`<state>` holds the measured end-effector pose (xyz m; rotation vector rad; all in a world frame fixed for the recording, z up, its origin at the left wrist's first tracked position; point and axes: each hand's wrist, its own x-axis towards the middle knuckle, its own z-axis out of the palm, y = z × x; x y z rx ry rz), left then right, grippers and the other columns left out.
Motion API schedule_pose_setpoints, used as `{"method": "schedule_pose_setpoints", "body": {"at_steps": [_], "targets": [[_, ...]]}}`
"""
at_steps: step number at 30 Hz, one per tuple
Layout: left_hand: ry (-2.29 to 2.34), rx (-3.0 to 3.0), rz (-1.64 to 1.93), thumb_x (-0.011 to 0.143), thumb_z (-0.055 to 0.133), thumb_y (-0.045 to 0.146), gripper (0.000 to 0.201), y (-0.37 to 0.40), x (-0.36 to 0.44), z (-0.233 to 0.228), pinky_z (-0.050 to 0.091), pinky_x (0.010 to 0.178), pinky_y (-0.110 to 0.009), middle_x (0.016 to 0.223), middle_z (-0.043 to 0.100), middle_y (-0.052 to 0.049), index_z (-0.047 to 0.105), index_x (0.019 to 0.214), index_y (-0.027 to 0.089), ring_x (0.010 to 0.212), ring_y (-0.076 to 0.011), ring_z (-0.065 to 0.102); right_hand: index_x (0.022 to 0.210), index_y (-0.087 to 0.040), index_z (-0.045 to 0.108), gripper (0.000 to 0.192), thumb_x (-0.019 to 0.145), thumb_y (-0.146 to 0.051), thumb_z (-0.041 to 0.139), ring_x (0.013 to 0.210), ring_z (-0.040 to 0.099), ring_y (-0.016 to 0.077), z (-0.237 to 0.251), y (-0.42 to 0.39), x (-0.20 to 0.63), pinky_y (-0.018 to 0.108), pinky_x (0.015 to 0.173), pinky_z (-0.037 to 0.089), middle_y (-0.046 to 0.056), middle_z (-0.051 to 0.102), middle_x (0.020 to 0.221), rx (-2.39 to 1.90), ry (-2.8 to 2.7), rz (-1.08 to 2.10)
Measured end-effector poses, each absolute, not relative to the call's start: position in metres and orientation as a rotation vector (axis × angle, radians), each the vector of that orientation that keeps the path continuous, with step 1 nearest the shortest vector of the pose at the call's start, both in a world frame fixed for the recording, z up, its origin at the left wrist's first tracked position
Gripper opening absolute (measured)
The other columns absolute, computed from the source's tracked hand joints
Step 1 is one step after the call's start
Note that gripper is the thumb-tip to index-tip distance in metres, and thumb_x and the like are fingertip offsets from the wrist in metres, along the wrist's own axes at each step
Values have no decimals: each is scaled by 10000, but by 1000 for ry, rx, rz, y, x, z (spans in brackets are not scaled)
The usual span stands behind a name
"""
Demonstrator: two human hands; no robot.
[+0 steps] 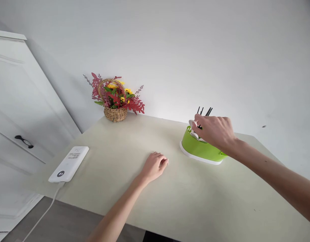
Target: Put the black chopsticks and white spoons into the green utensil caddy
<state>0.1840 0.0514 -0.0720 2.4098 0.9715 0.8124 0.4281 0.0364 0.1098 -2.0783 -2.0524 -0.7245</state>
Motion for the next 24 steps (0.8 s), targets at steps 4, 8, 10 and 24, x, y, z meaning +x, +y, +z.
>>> {"method": "schedule_pose_setpoints", "body": {"at_steps": [4,8,10,24], "targets": [[975,2412,805,1032,498,283,288,52,185,-73,459,865,-371,799,715,-27,672,808,233,807,-204,624,958,-239,666,320,1024,-384,389,524,598,221,105,37,417,332,619,265,47,662,588,-2165,-2120,-676],[969,2409,810,1037,482,293,305,50,184,-74,466,869,-378,794,714,-31,679,812,235,799,-205,627,923,-227,664,303,1014,-352,403,541,624,239,96,43,412,344,632,286,67,665,606,-2196,-2119,-653],[970,2404,811,1037,474,298,309,50,184,-74,468,875,-381,793,714,-31,682,817,237,800,-206,627,922,-219,662,296,1008,-341,407,543,626,247,90,46,413,350,629,296,78,669,613,-2180,-2113,-648],[979,2409,797,1017,515,256,260,52,185,-71,454,866,-355,790,707,-12,658,801,234,812,-198,621,1253,-217,607,321,1028,-409,482,997,685,292,74,-6,456,397,812,486,107,741,1121,-1659,-2041,-725]]}}
